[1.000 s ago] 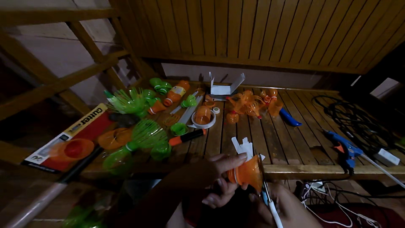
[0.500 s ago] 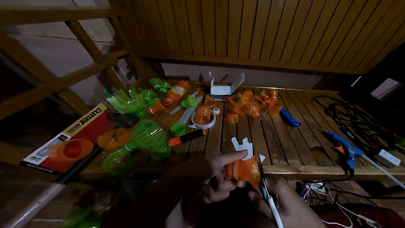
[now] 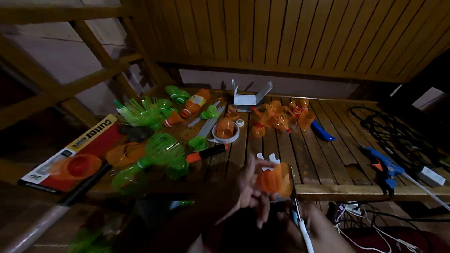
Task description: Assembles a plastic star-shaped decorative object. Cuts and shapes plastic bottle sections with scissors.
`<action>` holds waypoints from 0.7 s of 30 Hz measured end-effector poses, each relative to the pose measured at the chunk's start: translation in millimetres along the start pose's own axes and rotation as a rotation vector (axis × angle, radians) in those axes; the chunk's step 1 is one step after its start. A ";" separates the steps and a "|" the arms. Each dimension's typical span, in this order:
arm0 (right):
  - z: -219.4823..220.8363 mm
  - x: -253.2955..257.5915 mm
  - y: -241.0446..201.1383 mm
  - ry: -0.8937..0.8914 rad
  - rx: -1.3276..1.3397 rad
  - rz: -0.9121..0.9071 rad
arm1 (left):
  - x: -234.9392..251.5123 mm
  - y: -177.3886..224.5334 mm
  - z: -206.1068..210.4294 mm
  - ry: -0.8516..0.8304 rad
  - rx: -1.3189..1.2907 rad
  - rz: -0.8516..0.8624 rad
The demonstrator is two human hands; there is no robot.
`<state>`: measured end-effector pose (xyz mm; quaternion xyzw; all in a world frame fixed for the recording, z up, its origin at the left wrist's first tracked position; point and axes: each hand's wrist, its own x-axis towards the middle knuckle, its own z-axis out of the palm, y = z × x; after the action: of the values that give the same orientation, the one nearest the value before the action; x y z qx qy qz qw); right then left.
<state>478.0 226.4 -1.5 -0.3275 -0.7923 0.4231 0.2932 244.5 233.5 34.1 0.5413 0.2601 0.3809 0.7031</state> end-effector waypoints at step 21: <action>11.0 -9.3 -11.9 0.026 0.025 -0.047 | -16.1 -11.6 28.7 0.352 0.827 0.547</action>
<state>472.3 208.8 1.9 -0.3104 -0.7906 0.4216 0.3175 260.5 202.8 30.2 0.7494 0.3520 0.5012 0.2514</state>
